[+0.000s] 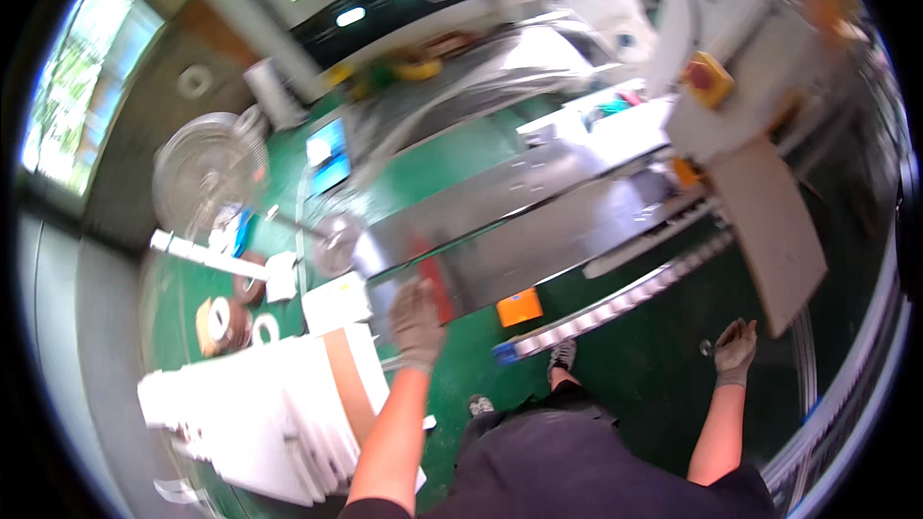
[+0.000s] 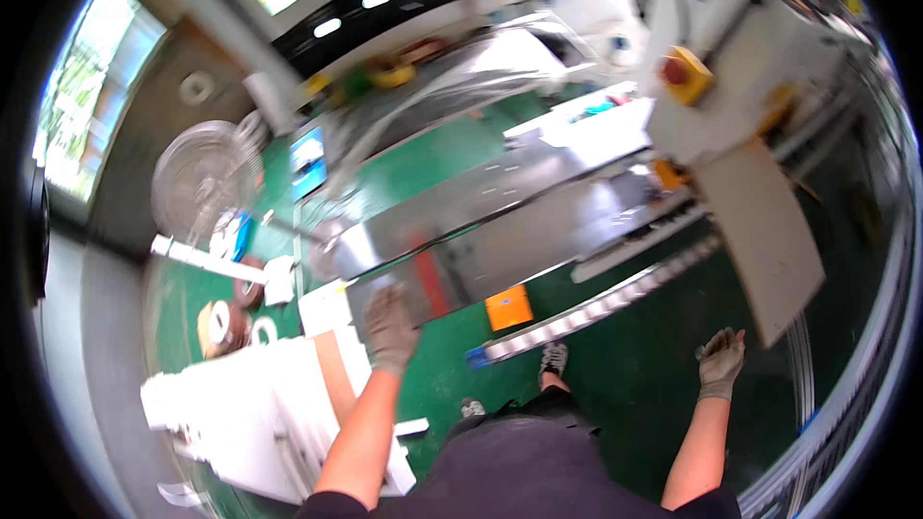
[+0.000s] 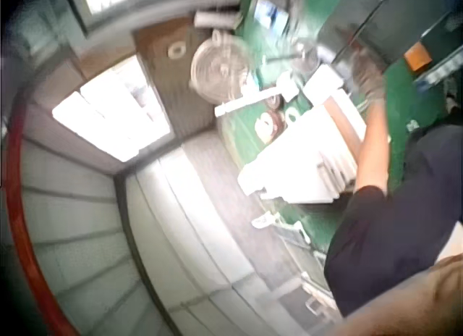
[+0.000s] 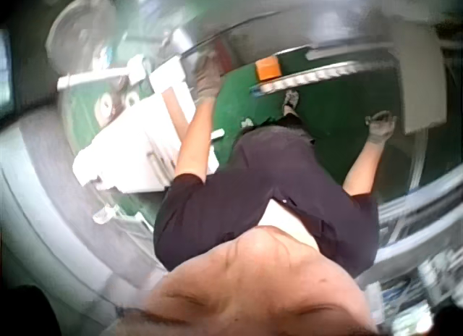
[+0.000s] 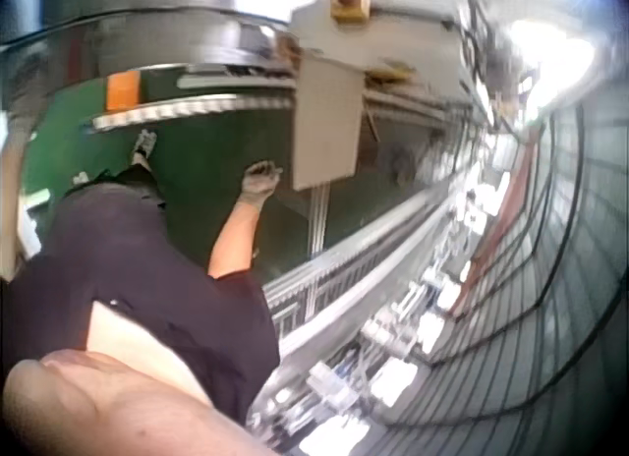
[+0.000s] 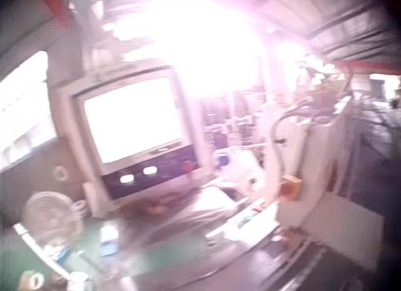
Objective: The person picks up white rectangular panels from a stack, carries them to a machine, and places them onto the machine's platform one at a time. The person repeats this process for several panels, moving between the stack and the machine.
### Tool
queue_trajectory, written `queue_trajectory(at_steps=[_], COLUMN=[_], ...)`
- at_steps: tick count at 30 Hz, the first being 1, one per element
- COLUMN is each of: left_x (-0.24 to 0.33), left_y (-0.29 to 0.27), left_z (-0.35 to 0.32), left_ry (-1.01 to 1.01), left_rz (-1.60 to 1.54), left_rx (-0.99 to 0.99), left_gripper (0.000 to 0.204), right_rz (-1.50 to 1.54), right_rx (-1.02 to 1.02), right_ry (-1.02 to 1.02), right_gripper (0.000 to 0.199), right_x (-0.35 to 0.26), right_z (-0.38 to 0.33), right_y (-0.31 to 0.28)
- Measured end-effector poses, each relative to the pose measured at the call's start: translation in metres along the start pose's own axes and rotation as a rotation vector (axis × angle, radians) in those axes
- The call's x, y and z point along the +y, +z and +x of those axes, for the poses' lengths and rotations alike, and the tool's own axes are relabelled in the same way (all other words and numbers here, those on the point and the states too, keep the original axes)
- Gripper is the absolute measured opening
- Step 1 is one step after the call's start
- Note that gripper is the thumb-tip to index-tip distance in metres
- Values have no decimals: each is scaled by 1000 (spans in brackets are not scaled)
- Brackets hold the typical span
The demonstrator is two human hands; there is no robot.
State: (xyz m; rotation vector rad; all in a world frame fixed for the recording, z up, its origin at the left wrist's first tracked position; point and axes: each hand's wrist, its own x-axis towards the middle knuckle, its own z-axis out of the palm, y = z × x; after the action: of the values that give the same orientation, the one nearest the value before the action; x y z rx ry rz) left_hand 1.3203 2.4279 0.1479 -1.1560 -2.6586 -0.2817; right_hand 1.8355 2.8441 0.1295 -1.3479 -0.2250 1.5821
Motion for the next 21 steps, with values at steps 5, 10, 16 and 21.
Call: queue_trajectory(at_steps=[5,10,16,21], left_x=[3,-125,-282,-308], left_y=[-68,-84,-92,-119], left_z=[-19,-168,-450,-561], left_ry=[68,-410,-1514,-1834], left_rz=[-242,-175,234,-696], left_rx=[-341,-110,399,997], left_gripper=[69,67,72,58], right_rz=[-603,-1588,-1821,-1704], right_rx=[-600,-1375,-1127,-684], right_ry=[262,-448,-54,225], right_gripper=[34,27,24,30], right_x=[174,272,266,248], right_z=[-105,-222,-217,-184], right_y=[35,-16,-98,-132])
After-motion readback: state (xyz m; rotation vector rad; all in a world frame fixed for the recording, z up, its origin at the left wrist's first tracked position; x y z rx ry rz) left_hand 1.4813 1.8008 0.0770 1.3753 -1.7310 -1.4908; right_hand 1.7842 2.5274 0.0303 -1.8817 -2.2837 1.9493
